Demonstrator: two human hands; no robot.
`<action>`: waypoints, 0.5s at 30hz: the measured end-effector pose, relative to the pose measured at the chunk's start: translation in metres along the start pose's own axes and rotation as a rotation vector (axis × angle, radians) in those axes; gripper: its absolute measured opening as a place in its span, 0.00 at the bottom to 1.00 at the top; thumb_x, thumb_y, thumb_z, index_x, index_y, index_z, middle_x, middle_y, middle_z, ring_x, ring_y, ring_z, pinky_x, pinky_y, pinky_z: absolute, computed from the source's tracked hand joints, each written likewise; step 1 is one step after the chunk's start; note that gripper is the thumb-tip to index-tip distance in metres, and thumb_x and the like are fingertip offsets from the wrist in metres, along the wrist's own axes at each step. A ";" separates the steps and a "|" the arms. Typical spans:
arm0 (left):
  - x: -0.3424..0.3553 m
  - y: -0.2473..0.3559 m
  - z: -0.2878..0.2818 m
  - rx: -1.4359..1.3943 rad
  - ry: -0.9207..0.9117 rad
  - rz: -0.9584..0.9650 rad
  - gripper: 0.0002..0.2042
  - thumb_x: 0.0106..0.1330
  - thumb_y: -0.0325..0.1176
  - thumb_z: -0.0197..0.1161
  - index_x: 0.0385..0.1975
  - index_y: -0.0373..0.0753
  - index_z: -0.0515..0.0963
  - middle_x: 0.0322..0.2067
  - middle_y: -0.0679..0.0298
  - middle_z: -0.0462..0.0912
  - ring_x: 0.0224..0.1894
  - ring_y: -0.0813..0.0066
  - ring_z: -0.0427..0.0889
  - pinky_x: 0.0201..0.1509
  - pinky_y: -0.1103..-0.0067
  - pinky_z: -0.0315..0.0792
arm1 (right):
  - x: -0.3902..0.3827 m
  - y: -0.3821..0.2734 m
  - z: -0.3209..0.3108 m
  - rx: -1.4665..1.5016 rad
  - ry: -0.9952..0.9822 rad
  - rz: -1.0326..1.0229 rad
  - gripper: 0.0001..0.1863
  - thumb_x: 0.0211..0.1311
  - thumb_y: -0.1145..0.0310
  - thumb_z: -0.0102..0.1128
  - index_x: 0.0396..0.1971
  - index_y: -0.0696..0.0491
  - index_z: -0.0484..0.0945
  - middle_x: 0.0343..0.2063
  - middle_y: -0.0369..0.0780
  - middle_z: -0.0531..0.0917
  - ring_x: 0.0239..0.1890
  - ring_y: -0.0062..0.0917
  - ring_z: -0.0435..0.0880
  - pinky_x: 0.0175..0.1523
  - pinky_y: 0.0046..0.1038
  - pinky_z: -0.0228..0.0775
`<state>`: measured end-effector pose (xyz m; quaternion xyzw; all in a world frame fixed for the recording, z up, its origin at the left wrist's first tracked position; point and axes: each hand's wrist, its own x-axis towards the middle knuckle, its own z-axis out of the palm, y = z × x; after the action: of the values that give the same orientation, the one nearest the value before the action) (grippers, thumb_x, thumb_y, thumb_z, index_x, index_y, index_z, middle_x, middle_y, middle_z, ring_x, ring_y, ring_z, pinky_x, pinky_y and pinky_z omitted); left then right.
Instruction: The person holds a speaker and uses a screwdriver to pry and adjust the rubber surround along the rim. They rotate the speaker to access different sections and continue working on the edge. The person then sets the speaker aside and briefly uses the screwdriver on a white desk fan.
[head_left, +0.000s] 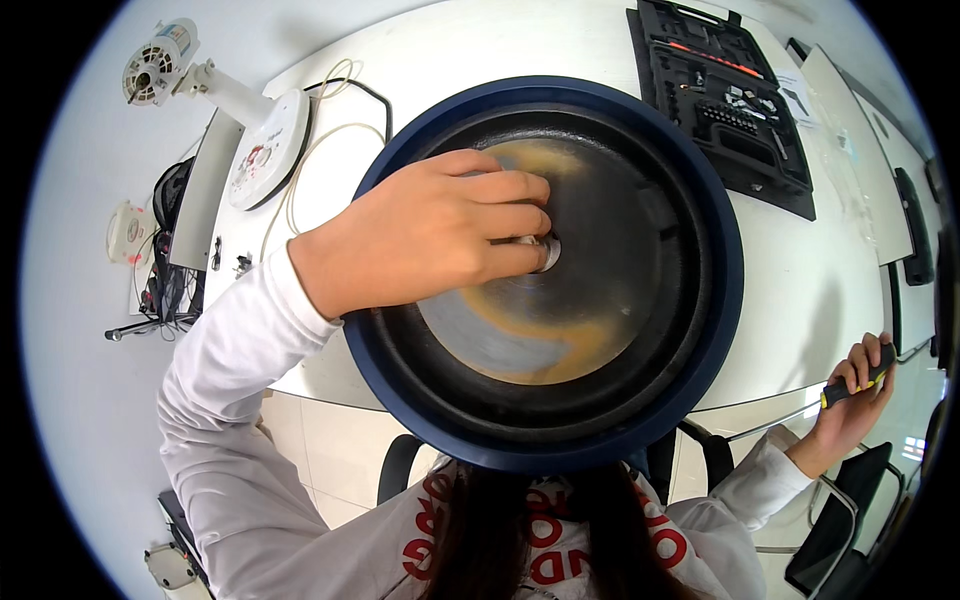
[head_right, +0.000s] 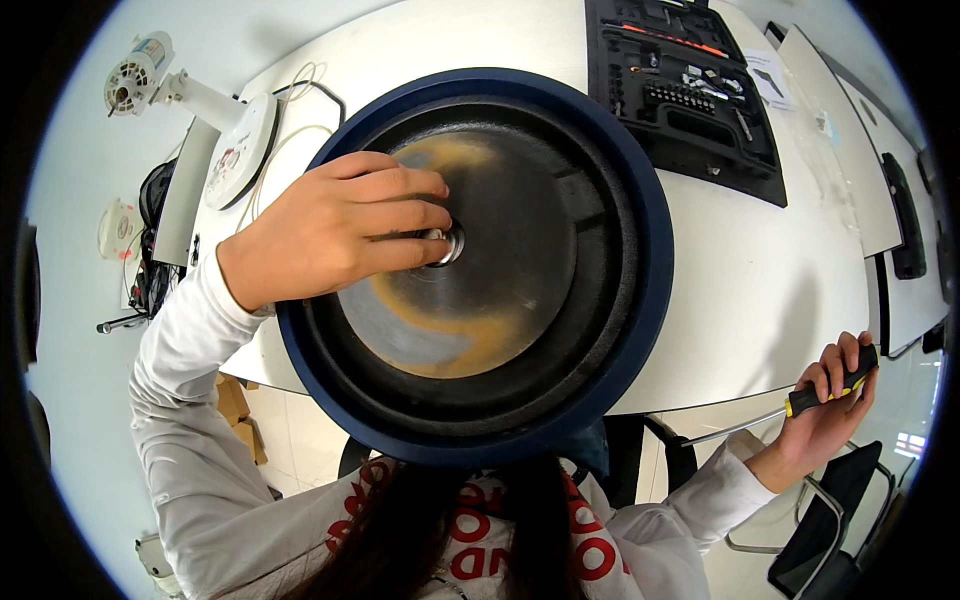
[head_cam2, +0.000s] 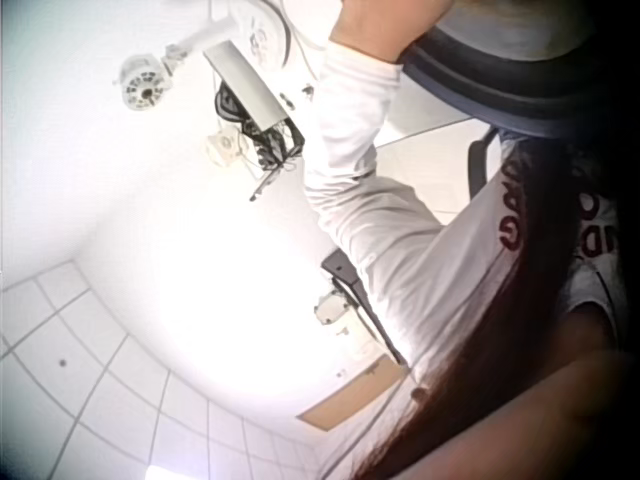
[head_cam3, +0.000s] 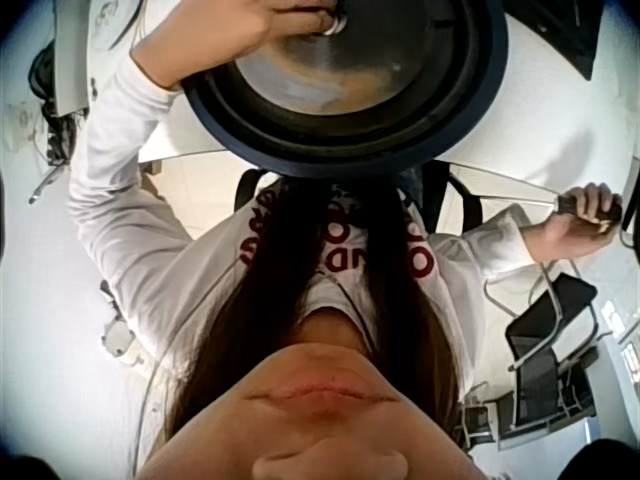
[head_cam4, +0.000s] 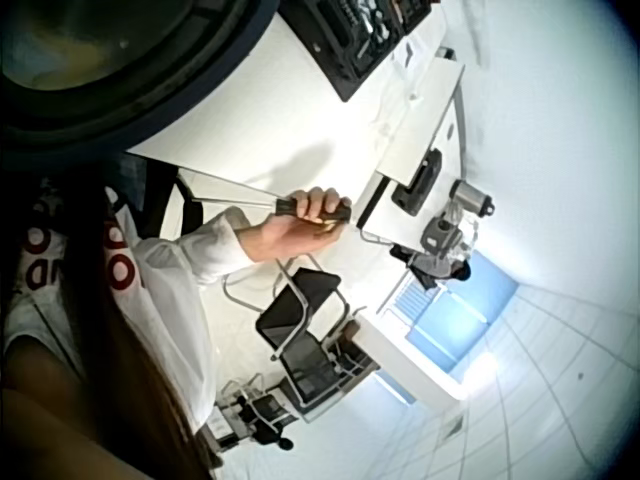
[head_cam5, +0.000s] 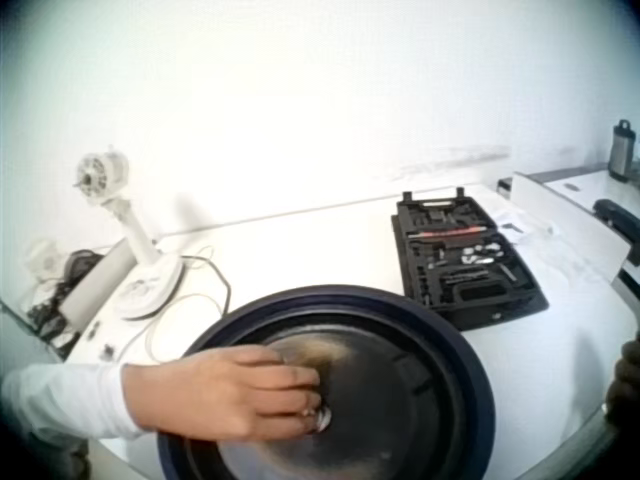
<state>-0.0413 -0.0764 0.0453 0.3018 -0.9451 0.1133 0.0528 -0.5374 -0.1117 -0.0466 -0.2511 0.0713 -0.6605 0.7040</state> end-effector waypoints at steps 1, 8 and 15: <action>0.000 0.000 -0.001 -0.003 -0.010 -0.011 0.13 0.54 0.30 0.63 0.40 0.44 0.83 0.43 0.68 0.82 0.55 0.68 0.79 0.56 0.73 0.73 | 0.002 -0.001 0.000 -0.004 0.002 0.002 0.16 0.75 0.68 0.42 0.55 0.60 0.61 0.35 0.38 0.64 0.28 0.20 0.63 0.33 0.24 0.60; -0.012 -0.001 -0.001 -0.182 0.042 -0.121 0.12 0.59 0.35 0.67 0.42 0.41 0.83 0.43 0.65 0.82 0.53 0.64 0.79 0.53 0.71 0.73 | 0.002 0.001 -0.001 -0.001 0.006 -0.002 0.16 0.75 0.68 0.43 0.55 0.60 0.61 0.35 0.38 0.64 0.29 0.20 0.62 0.33 0.23 0.60; -0.022 0.007 -0.001 -0.313 0.000 -0.174 0.19 0.60 0.37 0.66 0.50 0.40 0.82 0.49 0.63 0.81 0.56 0.59 0.76 0.57 0.65 0.70 | 0.003 0.003 -0.001 -0.014 0.009 0.004 0.15 0.75 0.68 0.43 0.55 0.60 0.61 0.35 0.38 0.64 0.29 0.20 0.63 0.34 0.23 0.60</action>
<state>-0.0272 -0.0584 0.0409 0.3706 -0.9216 -0.0400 0.1086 -0.5350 -0.1147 -0.0482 -0.2530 0.0795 -0.6595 0.7033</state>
